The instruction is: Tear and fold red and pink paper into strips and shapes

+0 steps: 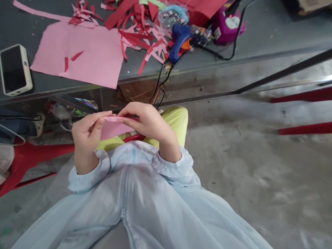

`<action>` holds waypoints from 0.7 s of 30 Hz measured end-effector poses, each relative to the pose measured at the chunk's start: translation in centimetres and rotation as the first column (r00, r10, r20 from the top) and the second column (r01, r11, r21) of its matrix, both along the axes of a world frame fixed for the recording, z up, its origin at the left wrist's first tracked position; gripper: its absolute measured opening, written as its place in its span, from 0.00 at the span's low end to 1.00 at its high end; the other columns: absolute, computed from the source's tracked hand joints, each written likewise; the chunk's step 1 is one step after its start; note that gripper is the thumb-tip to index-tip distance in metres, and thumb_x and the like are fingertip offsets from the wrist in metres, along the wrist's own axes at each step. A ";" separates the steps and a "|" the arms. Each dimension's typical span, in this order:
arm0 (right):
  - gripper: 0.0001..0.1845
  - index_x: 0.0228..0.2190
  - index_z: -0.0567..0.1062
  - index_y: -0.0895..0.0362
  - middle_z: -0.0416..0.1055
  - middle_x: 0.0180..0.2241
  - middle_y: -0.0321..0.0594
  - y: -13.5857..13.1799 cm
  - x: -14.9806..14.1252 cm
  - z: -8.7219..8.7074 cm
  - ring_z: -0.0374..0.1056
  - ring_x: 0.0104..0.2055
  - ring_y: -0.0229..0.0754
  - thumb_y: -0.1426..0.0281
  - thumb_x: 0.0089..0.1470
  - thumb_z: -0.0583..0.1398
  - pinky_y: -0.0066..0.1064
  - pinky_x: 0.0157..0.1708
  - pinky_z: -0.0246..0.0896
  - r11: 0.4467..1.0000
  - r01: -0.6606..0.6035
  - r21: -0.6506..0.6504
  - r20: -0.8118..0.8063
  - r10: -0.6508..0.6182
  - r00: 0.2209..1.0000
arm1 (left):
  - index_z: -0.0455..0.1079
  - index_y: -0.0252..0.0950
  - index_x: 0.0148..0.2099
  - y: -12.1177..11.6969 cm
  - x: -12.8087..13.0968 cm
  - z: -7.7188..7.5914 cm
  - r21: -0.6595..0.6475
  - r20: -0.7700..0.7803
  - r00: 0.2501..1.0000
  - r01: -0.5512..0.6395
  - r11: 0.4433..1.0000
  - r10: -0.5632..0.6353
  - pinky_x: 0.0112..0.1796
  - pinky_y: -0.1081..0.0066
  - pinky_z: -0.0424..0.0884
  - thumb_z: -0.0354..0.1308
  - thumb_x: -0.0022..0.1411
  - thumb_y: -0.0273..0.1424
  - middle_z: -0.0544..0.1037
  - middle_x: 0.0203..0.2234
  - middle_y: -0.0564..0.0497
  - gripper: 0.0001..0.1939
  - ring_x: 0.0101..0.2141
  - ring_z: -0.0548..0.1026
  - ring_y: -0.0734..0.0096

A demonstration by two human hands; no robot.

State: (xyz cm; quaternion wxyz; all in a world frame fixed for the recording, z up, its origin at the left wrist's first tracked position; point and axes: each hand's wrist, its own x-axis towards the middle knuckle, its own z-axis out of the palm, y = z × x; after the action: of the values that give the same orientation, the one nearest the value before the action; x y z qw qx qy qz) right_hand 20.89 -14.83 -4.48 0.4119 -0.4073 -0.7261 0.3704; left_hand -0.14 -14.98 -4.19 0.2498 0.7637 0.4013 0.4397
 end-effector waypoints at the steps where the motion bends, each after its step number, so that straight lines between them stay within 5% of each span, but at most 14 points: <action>1: 0.08 0.35 0.80 0.56 0.79 0.33 0.38 0.0 0.0 0.0 0.72 0.35 0.37 0.65 0.62 0.63 0.29 0.36 0.65 1.000 0.007 0.002 0.006 -0.007 1.000 | 0.80 0.43 0.49 0.0 0.0 0.0 -0.013 0.004 1.000 -0.005 1.000 0.005 0.44 0.75 0.77 0.55 0.72 0.31 0.85 0.42 0.53 0.12 0.42 0.83 0.72; 12: 0.08 0.31 0.80 0.54 0.77 0.30 0.37 -0.1 -0.5 0.2 0.70 0.33 0.38 0.67 0.62 0.62 0.31 0.35 0.63 0.995 0.043 0.090 0.095 -0.051 0.994 | 0.81 0.41 0.38 0.2 0.0 -0.5 -0.090 -0.064 0.994 -0.095 0.991 0.090 0.38 0.70 0.78 0.66 0.62 0.33 0.85 0.34 0.52 0.03 0.33 0.82 0.69; 21: 0.07 0.31 0.79 0.55 0.76 0.31 0.38 -0.1 -0.7 0.3 0.71 0.35 0.39 0.71 0.61 0.61 0.31 0.36 0.64 0.991 0.041 0.126 0.153 -0.060 0.986 | 0.81 0.40 0.36 0.6 0.3 -0.4 -0.014 -0.090 0.996 -0.025 1.000 0.023 0.34 0.75 0.75 0.66 0.62 0.27 0.85 0.31 0.53 0.03 0.31 0.81 0.73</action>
State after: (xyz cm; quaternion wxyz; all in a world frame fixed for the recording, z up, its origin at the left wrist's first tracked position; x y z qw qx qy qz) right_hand 20.17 -14.92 -4.18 0.3871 -0.4274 -0.7670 0.2814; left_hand 0.21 -14.37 -4.61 0.2320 0.7759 0.4246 0.4049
